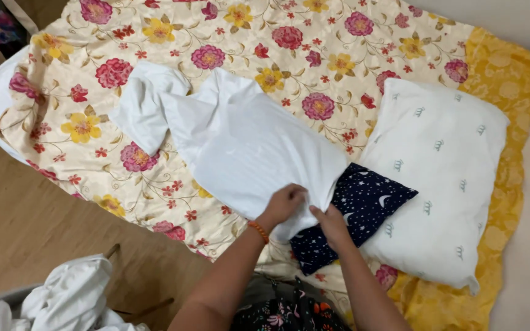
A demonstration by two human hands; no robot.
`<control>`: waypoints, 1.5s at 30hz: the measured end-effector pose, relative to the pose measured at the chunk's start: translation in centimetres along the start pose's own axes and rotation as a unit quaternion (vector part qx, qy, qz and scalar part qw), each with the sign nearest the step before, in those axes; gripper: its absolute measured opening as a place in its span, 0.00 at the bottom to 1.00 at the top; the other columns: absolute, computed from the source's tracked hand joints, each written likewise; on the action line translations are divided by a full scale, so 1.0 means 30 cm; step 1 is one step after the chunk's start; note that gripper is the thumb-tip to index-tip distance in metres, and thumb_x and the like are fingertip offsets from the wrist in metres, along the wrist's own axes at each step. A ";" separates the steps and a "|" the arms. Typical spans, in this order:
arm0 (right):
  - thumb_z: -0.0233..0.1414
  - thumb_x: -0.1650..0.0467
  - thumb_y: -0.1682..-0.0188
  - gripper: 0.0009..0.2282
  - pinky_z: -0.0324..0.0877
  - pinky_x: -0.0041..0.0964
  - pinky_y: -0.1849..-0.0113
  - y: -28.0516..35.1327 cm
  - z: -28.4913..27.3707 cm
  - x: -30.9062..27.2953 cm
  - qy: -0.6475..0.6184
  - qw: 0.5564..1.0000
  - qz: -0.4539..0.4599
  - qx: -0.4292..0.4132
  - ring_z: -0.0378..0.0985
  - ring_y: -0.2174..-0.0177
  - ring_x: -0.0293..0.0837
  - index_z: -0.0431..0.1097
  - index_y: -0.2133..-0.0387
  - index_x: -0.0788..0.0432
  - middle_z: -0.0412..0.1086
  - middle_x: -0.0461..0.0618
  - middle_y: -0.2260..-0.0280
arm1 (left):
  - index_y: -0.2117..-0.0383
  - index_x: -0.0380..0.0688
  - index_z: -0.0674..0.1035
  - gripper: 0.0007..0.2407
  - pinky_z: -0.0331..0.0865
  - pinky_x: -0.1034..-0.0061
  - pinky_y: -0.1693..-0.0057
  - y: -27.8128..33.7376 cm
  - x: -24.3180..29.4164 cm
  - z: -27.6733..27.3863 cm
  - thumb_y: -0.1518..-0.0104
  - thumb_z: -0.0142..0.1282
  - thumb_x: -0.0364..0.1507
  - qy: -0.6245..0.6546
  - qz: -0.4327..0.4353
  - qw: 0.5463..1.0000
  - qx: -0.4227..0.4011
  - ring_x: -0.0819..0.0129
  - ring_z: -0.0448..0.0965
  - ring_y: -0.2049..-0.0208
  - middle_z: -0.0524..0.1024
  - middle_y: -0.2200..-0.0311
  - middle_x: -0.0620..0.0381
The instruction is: The person places a dark blue pillow with a star pattern onto a bed and proceeds to put a white pillowcase on it. They align the corners, pull the fabric over the pillow, and smooth out the surface to ensure a neat fit.
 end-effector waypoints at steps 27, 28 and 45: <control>0.65 0.62 0.56 0.27 0.55 0.53 0.47 -0.281 -0.744 -0.163 0.438 0.847 -0.202 0.222 0.61 0.44 0.64 0.68 0.44 0.59 0.63 0.68 0.44 | 0.52 0.45 0.79 0.15 0.75 0.62 0.52 0.111 0.142 0.146 0.43 0.55 0.33 -0.210 -0.142 0.958 0.137 0.53 0.83 0.60 0.83 0.64 0.47; 0.65 0.62 0.56 0.27 0.55 0.53 0.47 -0.301 -0.750 -0.114 0.438 0.848 -0.202 0.220 0.61 0.44 0.64 0.68 0.44 0.59 0.63 0.68 0.44 | 0.52 0.45 0.79 0.15 0.75 0.62 0.52 0.106 0.134 0.159 0.43 0.55 0.33 -0.210 -0.144 0.957 0.138 0.53 0.83 0.60 0.83 0.64 0.47; 0.60 0.60 0.56 0.37 0.63 0.42 0.43 -0.200 -0.527 0.098 -0.011 0.999 -0.020 -0.047 0.67 0.43 0.50 0.54 0.34 0.59 0.65 0.56 0.41 | 0.42 0.44 0.69 0.29 0.55 0.54 0.34 -0.204 0.270 0.389 0.56 0.63 0.25 -0.442 0.095 0.885 0.113 0.46 0.60 0.38 0.64 0.41 0.43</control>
Point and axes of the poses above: each hand's wrist, its own y-axis away from the middle knuckle, its own z-axis out of the palm, x = y × z, the point moved 7 cm from there along -y, towards the middle knuckle
